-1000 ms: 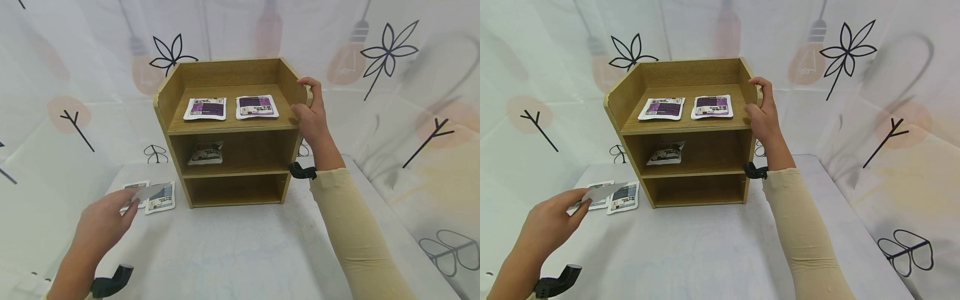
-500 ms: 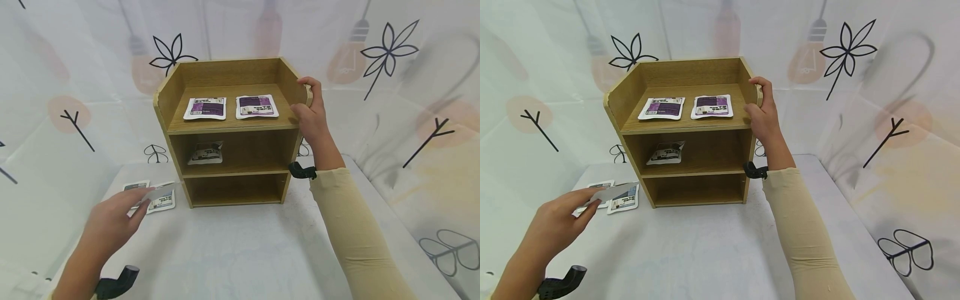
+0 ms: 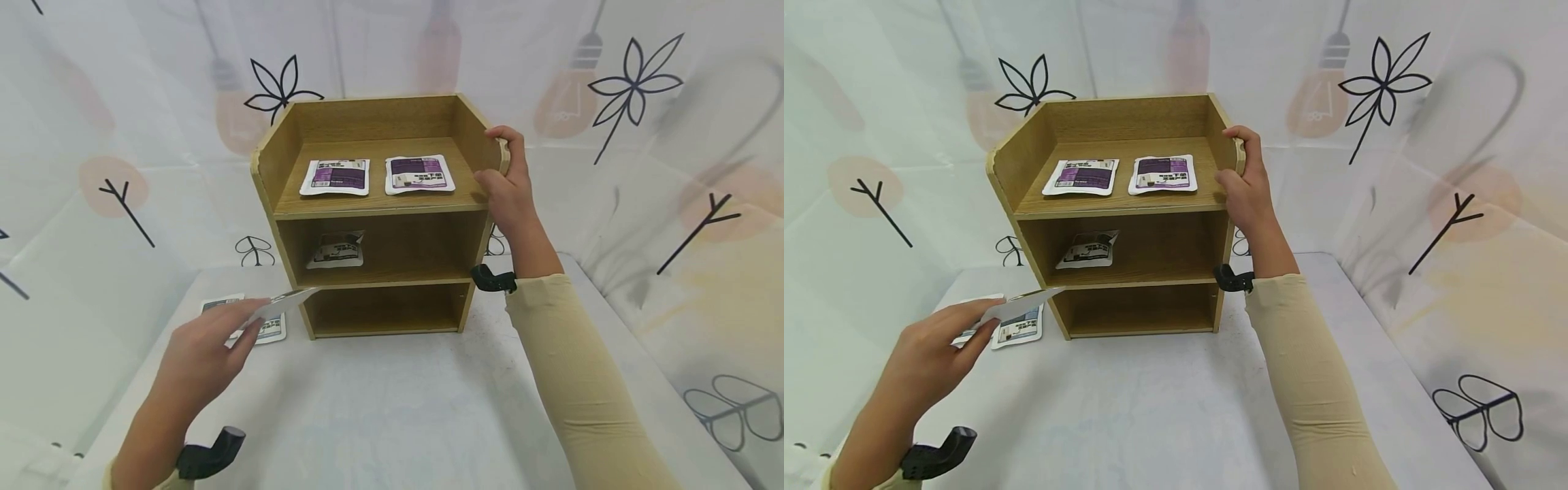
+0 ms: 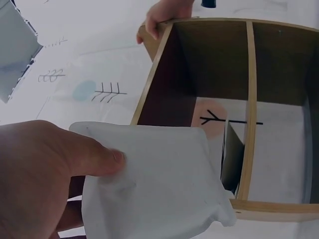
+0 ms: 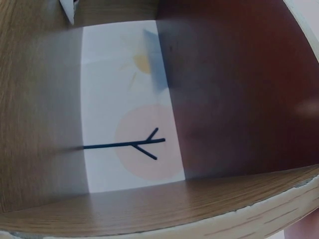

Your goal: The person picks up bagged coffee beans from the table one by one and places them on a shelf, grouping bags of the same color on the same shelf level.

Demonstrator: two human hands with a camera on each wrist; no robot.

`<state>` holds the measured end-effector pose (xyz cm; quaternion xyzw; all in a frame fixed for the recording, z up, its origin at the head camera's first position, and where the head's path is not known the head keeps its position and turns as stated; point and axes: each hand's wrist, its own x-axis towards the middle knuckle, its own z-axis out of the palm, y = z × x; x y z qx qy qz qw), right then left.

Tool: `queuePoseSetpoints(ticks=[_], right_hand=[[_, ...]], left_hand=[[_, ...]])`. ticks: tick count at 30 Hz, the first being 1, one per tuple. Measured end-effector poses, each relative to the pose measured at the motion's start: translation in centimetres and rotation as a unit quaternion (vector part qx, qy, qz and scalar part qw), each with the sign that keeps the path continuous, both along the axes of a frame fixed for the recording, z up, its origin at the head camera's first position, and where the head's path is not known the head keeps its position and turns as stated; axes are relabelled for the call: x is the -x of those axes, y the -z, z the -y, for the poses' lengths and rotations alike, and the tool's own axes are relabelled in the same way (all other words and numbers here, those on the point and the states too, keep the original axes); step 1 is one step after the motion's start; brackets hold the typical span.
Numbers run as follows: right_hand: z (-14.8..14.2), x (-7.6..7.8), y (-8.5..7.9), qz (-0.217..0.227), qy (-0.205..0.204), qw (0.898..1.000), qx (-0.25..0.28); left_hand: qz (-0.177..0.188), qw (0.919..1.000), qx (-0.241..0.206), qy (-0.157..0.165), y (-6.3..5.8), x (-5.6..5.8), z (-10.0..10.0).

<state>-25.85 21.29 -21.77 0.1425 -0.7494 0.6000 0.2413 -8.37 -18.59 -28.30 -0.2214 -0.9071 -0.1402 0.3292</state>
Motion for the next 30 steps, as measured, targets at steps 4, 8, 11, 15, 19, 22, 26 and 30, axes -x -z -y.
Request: queuePoseSetpoints(ticks=[4, 8, 11, 15, 19, 22, 26, 30], right_hand=[[0.0, 0.0, 0.0, -0.001, 0.000, 1.000, 0.000], [0.0, 0.0, 0.0, -0.003, 0.000, 1.000, -0.002], [0.1, -0.1, -0.1, 0.000, 0.002, 1.000, -0.002], [0.1, -0.2, -0.2, 0.001, 0.002, 1.000, 0.002], [0.0, -0.2, -0.2, -0.001, 0.000, 1.000, 0.004], [0.0, -0.2, -0.2, 0.000, 0.001, 1.000, 0.003], [0.0, -0.2, -0.1, 0.002, -0.001, 1.000, 0.003], [0.0, -0.1, -0.1, 0.000, -0.003, 1.000, 0.007]], left_hand=[[-0.006, 0.9999, -0.003, 0.009, 0.1, 0.3, -0.5], [-0.018, 0.9995, -0.001, 0.024, 0.2, 0.5, -1.0], [-0.025, 0.9990, -0.002, 0.036, 0.3, 0.7, -1.4], [-0.037, 0.9976, -0.005, 0.058, 0.3, 0.8, -2.1], [-0.054, 0.9952, -0.005, 0.082, 0.4, 1.1, -2.7], [-0.054, 0.9938, -0.013, 0.096, 0.5, 1.2, -3.3], [-0.056, 0.9921, -0.022, 0.110, 0.7, 1.5, -3.9], [-0.055, 0.9908, -0.025, 0.121, 0.9, 1.6, -4.5]])
